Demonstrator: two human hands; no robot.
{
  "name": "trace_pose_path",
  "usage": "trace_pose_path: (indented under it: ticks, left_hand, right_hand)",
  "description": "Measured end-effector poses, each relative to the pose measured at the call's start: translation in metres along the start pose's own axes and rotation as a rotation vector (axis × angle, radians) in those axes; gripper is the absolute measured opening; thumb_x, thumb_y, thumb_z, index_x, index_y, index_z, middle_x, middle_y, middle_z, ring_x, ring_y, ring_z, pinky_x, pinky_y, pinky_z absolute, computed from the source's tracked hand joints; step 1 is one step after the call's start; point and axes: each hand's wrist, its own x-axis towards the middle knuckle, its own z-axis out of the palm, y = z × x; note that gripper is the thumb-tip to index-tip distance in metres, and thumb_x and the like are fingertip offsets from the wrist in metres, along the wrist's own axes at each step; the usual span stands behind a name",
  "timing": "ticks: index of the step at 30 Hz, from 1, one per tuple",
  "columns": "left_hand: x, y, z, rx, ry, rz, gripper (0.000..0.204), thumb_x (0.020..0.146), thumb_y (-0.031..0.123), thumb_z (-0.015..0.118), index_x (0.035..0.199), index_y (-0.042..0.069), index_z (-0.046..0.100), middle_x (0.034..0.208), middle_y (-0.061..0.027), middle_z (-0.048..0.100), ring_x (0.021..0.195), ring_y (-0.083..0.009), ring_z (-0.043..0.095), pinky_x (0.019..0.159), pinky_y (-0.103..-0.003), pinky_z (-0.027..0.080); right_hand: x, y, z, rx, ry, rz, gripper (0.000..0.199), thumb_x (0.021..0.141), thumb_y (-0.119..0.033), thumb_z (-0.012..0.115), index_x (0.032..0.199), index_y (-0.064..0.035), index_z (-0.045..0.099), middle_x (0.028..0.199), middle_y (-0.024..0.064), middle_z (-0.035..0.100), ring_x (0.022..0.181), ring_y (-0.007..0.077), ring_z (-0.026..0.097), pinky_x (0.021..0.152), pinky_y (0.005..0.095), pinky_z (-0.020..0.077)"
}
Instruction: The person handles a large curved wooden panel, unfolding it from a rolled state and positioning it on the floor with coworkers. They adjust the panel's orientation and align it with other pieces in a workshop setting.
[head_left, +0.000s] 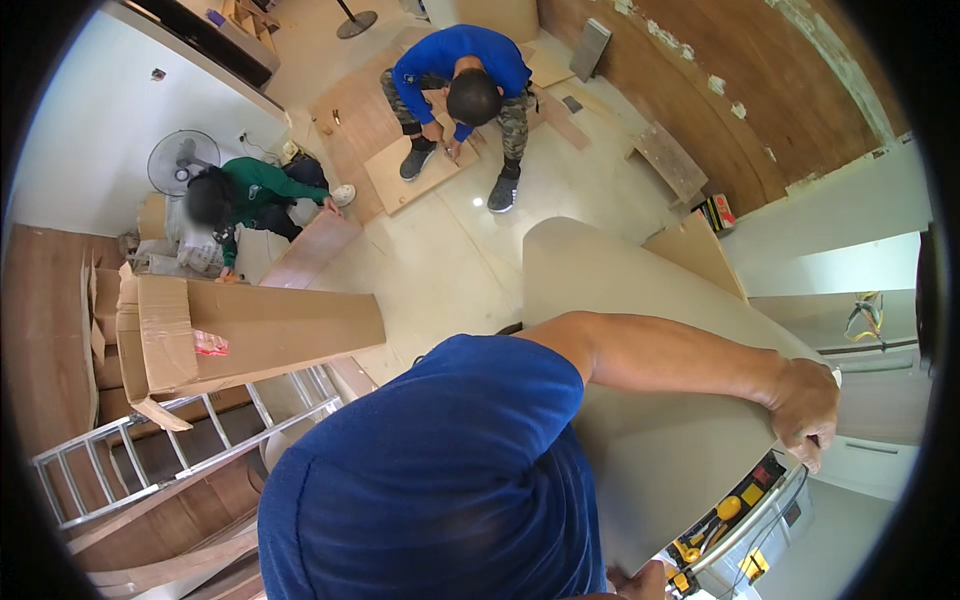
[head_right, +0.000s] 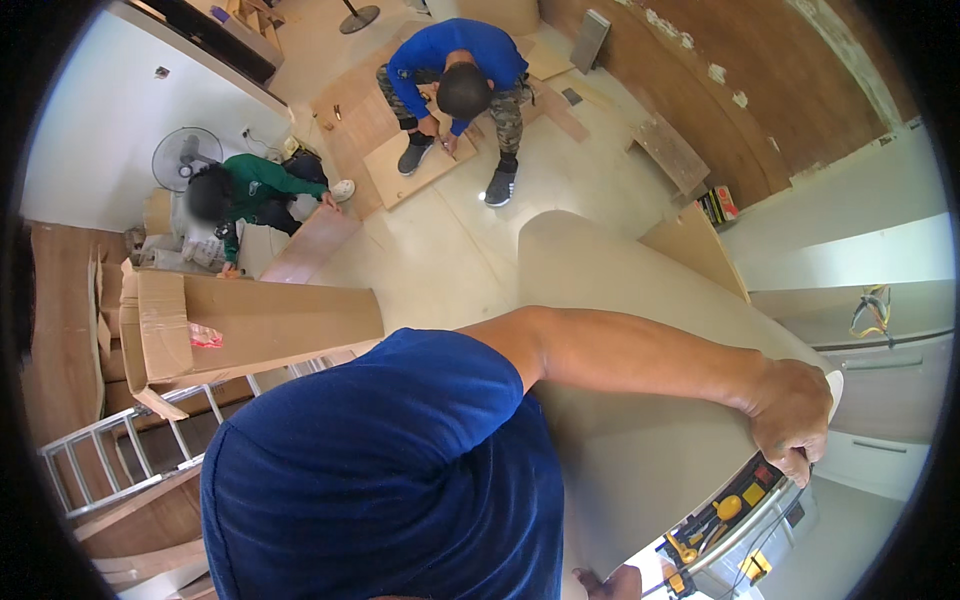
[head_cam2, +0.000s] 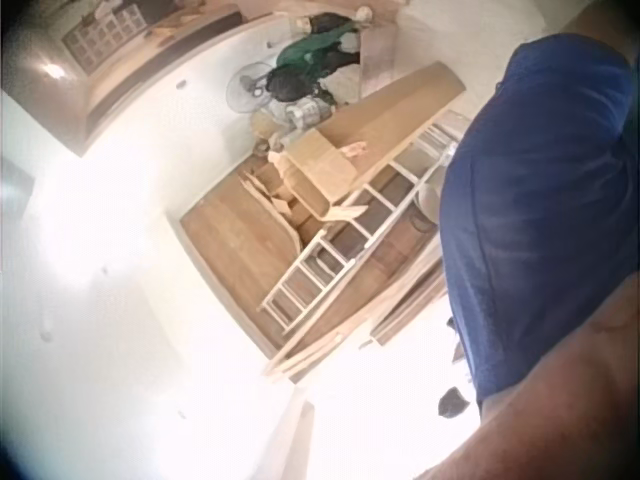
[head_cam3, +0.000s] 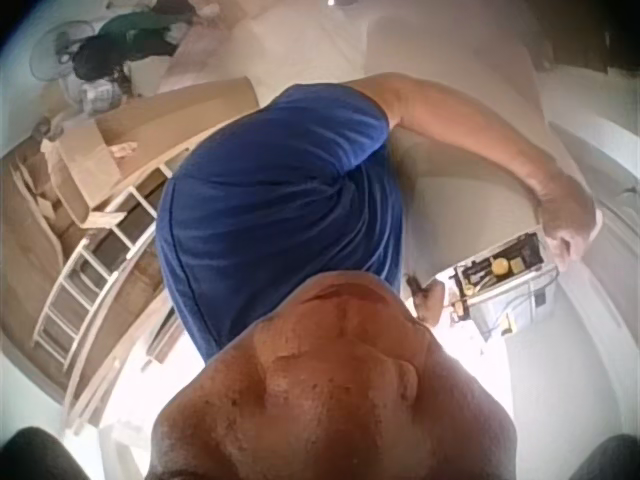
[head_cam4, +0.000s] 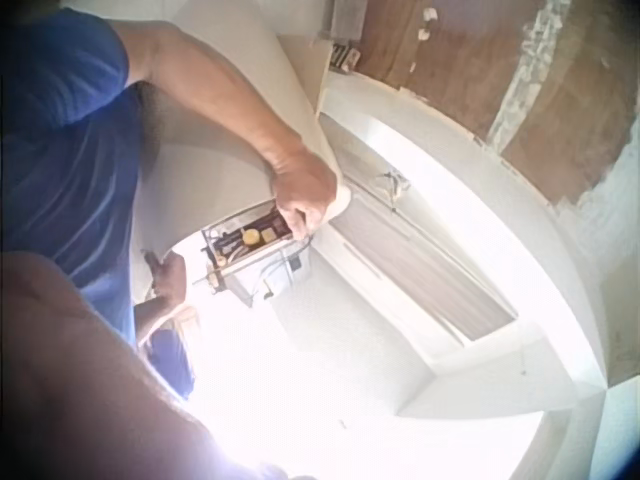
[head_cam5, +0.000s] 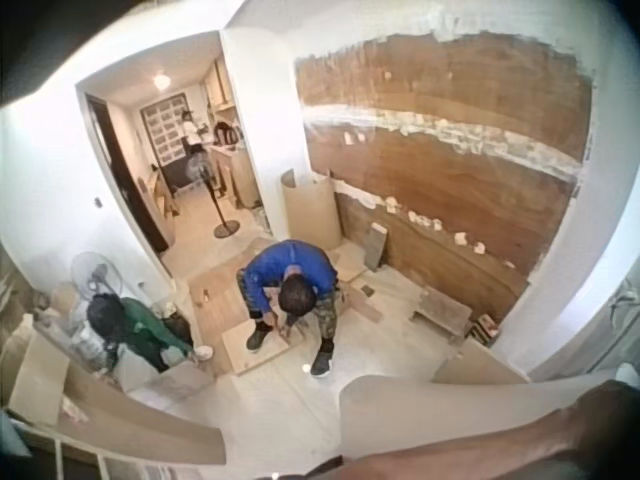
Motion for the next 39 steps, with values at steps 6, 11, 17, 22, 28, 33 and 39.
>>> trace_pose_path:
  ticks: [6, 11, 17, 22, 28, 33, 39]
  left_hand:
    - [-0.001, 0.000, 0.002, -0.055, -0.028, -0.034, 0.038, 0.087, 0.047, 0.062, 0.072, 0.014, 0.073, 0.068, -0.0082, 0.068, 0.073, -0.0309, 0.067, 0.071, -0.044, 0.050]
    - [0.017, -0.008, 0.049, -0.150, 0.014, 0.127, 0.039, 0.087, 0.045, 0.063, 0.064, 0.013, 0.069, 0.063, -0.0110, 0.064, 0.066, -0.0322, 0.063, 0.059, -0.044, 0.049]
    - [0.004, -0.059, 0.025, -0.188, 0.008, 0.248, 0.016, 0.091, 0.017, 0.062, 0.087, 0.004, 0.071, 0.068, -0.0109, 0.063, 0.058, -0.0174, 0.055, 0.053, -0.035, 0.042]
    - [0.006, -0.056, -0.019, -0.023, -0.002, 0.123, 0.034, 0.097, 0.014, 0.059, 0.067, -0.001, 0.052, 0.056, -0.0065, 0.044, 0.053, -0.0160, 0.040, 0.049, -0.033, 0.032]
    - [0.014, -0.046, -0.008, -0.130, 0.005, 0.095, 0.041, 0.102, 0.021, 0.056, 0.068, 0.001, 0.047, 0.060, 0.0012, 0.041, 0.057, -0.0094, 0.034, 0.050, -0.028, 0.027]
    - [0.015, -0.050, -0.013, -0.063, -0.027, 0.101, 0.042, 0.104, 0.024, 0.054, 0.069, 0.001, 0.049, 0.062, 0.0017, 0.041, 0.059, -0.0087, 0.036, 0.052, -0.026, 0.029]
    - [0.010, -0.037, -0.006, -0.118, 0.004, 0.072, 0.042, 0.104, 0.024, 0.054, 0.070, 0.001, 0.050, 0.062, 0.0012, 0.042, 0.059, -0.0098, 0.037, 0.053, -0.028, 0.031]
  right_hand:
    - [-0.007, 0.012, 0.025, 0.388, -0.029, 0.171, 0.034, 0.083, -0.025, 0.079, 0.075, 0.0056, 0.066, 0.057, 0.0161, 0.059, 0.050, 0.0238, 0.053, 0.046, 0.0390, 0.0401]
    - [-0.038, 0.066, 0.088, 0.281, 0.169, 0.170, 0.021, 0.076, -0.013, 0.081, 0.092, -0.0018, 0.072, 0.082, 0.0068, 0.071, 0.074, 0.0175, 0.064, 0.071, 0.0320, 0.0502]
    - [-0.015, 0.043, 0.078, 0.020, 0.559, 0.125, 0.029, 0.091, -0.034, 0.062, 0.080, -0.0075, 0.068, 0.073, 0.0159, 0.064, 0.074, 0.0344, 0.065, 0.067, 0.0459, 0.0492]
    - [-0.016, 0.019, 0.099, 0.164, 1.050, 0.090, 0.027, 0.081, -0.032, 0.072, 0.080, -0.0054, 0.066, 0.071, 0.0170, 0.064, 0.077, 0.0391, 0.064, 0.066, 0.0503, 0.0480]
    - [0.006, 0.023, 0.119, 0.248, 1.320, 0.106, 0.025, 0.075, -0.027, 0.076, 0.077, -0.0052, 0.064, 0.071, 0.0158, 0.064, 0.077, 0.0382, 0.064, 0.065, 0.0505, 0.0467]
    - [0.006, 0.018, 0.128, 0.321, 1.402, 0.069, 0.025, 0.075, -0.025, 0.077, 0.081, -0.0049, 0.064, 0.076, 0.0142, 0.065, 0.085, 0.0363, 0.064, 0.070, 0.0489, 0.0476]
    - [0.002, 0.017, 0.130, 0.358, 1.398, 0.028, 0.026, 0.075, -0.026, 0.079, 0.086, -0.0059, 0.066, 0.079, 0.0138, 0.065, 0.086, 0.0350, 0.064, 0.073, 0.0479, 0.0482]
